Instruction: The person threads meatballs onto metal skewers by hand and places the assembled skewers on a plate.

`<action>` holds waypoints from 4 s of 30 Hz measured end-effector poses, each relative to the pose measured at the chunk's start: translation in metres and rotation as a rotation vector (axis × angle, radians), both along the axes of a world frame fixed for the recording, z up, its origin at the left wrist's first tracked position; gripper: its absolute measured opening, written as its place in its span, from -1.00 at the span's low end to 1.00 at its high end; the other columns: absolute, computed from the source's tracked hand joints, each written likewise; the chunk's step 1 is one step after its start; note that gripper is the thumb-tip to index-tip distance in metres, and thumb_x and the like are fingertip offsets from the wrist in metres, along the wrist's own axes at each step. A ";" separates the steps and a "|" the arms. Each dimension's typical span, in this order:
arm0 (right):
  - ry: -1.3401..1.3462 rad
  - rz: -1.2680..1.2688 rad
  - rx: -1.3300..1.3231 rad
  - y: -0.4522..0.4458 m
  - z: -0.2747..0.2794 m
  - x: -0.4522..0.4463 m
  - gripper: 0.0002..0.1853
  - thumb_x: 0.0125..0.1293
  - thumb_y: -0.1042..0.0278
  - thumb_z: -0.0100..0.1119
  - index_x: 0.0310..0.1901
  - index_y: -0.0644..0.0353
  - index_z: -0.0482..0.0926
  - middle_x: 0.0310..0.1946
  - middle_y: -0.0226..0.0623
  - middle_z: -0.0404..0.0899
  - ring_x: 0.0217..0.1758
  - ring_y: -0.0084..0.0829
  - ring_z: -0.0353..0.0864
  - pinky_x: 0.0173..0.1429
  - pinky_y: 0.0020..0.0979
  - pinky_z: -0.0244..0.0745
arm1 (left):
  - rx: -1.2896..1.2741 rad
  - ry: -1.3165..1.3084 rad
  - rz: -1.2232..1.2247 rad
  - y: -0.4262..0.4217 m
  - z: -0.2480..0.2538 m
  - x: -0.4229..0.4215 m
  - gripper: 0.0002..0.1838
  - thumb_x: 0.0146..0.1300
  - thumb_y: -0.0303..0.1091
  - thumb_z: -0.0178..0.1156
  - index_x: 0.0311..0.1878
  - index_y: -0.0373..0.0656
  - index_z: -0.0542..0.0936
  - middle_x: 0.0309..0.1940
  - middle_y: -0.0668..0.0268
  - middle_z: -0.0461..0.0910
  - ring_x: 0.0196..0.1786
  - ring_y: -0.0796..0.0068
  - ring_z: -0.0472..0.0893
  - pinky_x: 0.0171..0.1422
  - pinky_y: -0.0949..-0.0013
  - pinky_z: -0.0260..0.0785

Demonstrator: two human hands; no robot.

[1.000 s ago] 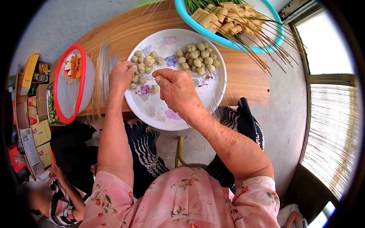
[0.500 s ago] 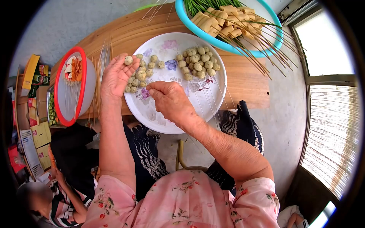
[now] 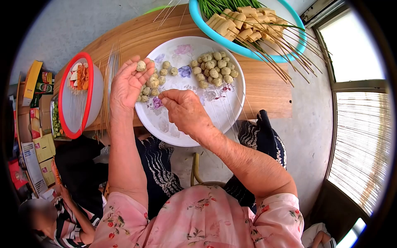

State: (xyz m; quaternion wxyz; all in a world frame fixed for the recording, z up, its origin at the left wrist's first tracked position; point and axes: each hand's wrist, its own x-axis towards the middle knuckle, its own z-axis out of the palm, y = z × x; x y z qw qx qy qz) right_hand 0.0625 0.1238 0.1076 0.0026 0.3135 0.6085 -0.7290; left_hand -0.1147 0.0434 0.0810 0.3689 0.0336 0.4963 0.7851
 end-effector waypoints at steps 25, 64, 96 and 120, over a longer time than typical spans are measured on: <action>0.013 -0.075 -0.107 -0.002 0.001 0.001 -0.75 0.36 0.32 -0.02 -0.04 0.22 0.56 -0.72 -0.61 0.24 -0.75 -0.75 0.11 -0.73 -0.61 0.04 | 0.070 -0.015 -0.027 0.003 0.006 0.005 -0.72 0.27 -0.51 0.02 0.00 -0.49 0.40 -0.07 -0.11 0.49 -0.02 0.04 0.57 0.12 0.14 0.48; 0.027 -0.038 -0.020 0.001 0.006 0.004 -0.76 0.37 0.32 0.00 -0.04 0.17 0.58 -0.73 -0.61 0.24 -0.73 -0.76 0.13 -0.69 -0.63 0.07 | 0.025 0.178 -0.102 0.001 0.015 0.008 -0.61 0.31 -0.33 0.10 0.05 -0.48 0.40 -0.07 -0.09 0.51 -0.02 0.11 0.58 0.10 0.24 0.48; 0.063 -0.108 0.071 0.005 0.008 0.001 -0.74 0.36 0.33 0.00 -0.07 0.29 0.58 -0.72 -0.44 0.38 -0.71 -0.68 0.30 -0.69 -0.56 0.24 | -0.033 0.073 -0.194 0.011 0.017 0.025 -0.59 0.29 -0.47 0.02 0.18 -0.39 0.30 -0.02 -0.10 0.50 0.01 0.12 0.57 0.11 0.20 0.46; 0.082 -0.152 -0.037 0.009 -0.001 -0.001 -0.73 0.38 0.29 0.02 -0.04 0.28 0.55 -0.70 -0.48 0.30 -0.81 -0.71 0.12 -0.78 -0.61 0.04 | -1.112 1.385 -0.387 -0.010 -0.052 0.000 -0.68 0.00 -0.44 0.21 -0.09 -0.07 0.61 -0.21 0.06 0.53 -0.05 0.10 0.54 0.02 0.19 0.39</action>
